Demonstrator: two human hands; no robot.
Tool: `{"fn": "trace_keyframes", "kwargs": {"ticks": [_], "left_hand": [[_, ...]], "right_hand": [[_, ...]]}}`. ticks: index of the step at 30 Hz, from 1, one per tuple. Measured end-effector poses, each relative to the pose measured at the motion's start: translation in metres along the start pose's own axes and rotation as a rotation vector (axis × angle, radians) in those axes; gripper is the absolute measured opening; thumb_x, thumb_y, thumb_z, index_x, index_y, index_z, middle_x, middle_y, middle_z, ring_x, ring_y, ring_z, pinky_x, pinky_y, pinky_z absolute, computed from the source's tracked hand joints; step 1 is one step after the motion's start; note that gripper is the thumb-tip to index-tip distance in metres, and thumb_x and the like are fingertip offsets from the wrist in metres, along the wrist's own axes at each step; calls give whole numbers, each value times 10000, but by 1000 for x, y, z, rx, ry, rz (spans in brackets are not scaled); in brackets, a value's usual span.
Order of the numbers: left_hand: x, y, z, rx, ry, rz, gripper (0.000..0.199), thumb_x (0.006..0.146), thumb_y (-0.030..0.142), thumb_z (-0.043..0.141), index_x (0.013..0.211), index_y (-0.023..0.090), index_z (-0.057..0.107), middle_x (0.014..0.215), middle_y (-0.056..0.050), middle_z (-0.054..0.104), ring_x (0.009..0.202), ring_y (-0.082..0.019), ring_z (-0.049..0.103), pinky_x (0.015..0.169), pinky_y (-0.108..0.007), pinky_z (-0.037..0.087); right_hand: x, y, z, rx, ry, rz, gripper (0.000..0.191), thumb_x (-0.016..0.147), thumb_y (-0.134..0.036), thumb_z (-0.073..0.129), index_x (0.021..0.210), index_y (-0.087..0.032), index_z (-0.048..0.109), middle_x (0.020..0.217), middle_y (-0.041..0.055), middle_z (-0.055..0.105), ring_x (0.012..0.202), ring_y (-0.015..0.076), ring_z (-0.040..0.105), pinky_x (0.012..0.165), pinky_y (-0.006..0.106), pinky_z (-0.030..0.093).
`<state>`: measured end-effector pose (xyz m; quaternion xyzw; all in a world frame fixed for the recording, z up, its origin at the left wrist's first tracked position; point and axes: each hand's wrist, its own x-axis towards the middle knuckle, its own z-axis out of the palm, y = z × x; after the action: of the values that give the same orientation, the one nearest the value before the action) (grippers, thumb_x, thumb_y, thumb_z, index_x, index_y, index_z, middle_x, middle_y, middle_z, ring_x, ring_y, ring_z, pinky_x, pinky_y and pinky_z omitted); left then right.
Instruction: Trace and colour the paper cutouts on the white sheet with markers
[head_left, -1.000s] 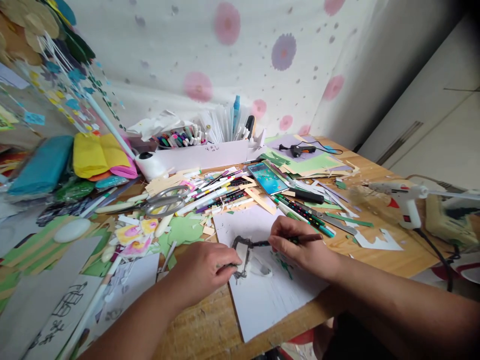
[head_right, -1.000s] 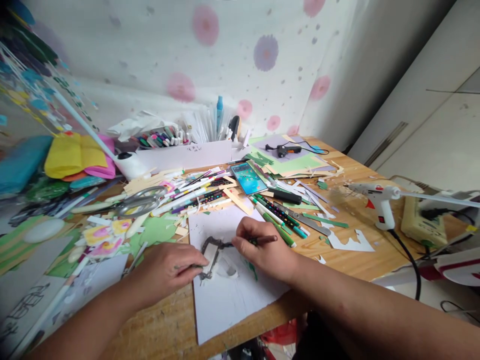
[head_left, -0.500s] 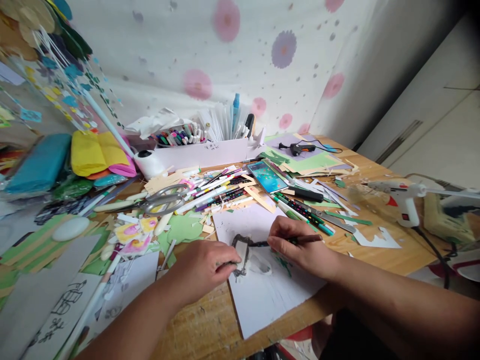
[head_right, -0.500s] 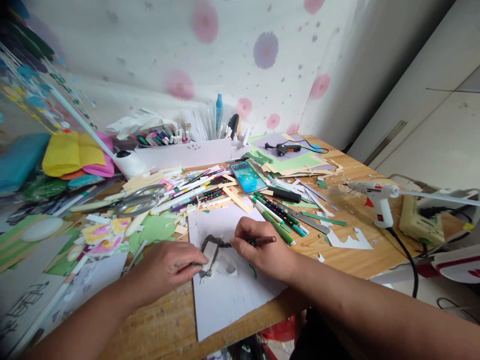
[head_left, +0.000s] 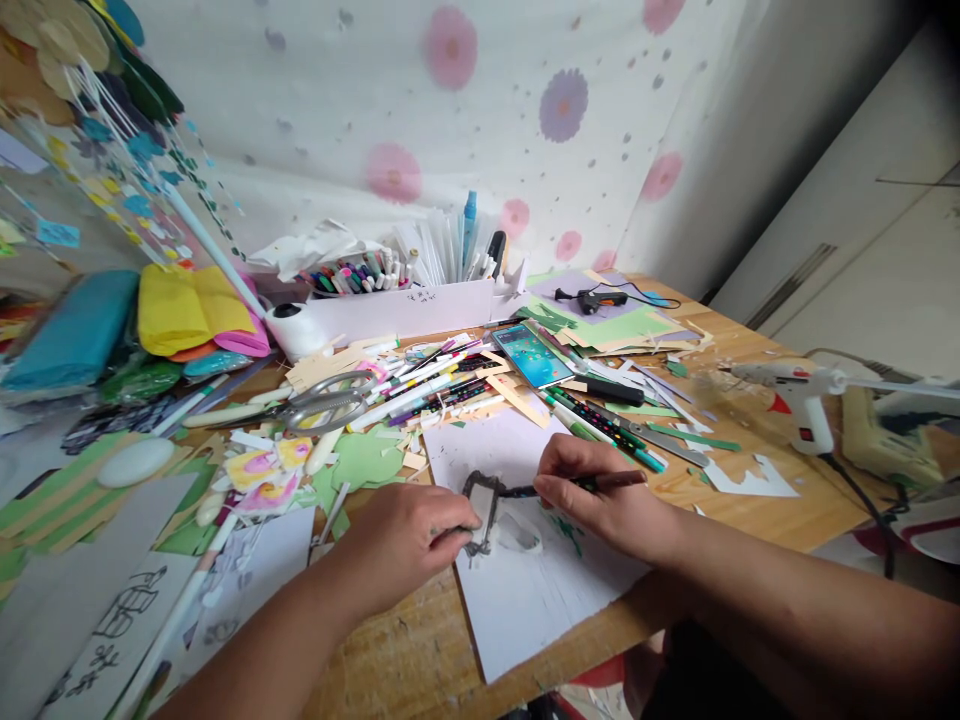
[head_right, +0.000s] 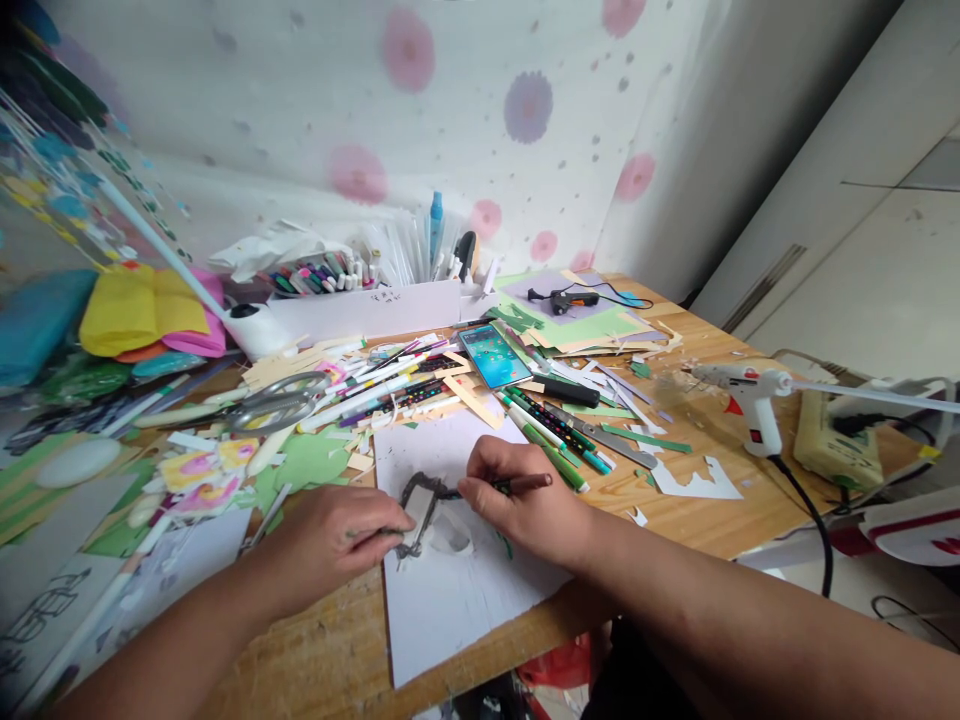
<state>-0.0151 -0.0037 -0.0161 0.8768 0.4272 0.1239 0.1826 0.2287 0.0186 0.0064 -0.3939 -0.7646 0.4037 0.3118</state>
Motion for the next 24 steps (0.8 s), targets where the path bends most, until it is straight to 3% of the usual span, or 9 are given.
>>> {"fn": "trace_keyframes", "kwargs": {"ticks": [24], "left_hand": [[-1, 2, -1, 3, -6, -31, 202, 787, 132, 491, 803, 256, 649, 740, 51, 672, 672, -117, 607, 600, -211, 348]], "right_hand": [[-4, -5, 4, -36, -11, 5, 185, 832, -271, 503, 674, -174, 510, 598, 21, 566, 544, 127, 484, 514, 254, 387]]}}
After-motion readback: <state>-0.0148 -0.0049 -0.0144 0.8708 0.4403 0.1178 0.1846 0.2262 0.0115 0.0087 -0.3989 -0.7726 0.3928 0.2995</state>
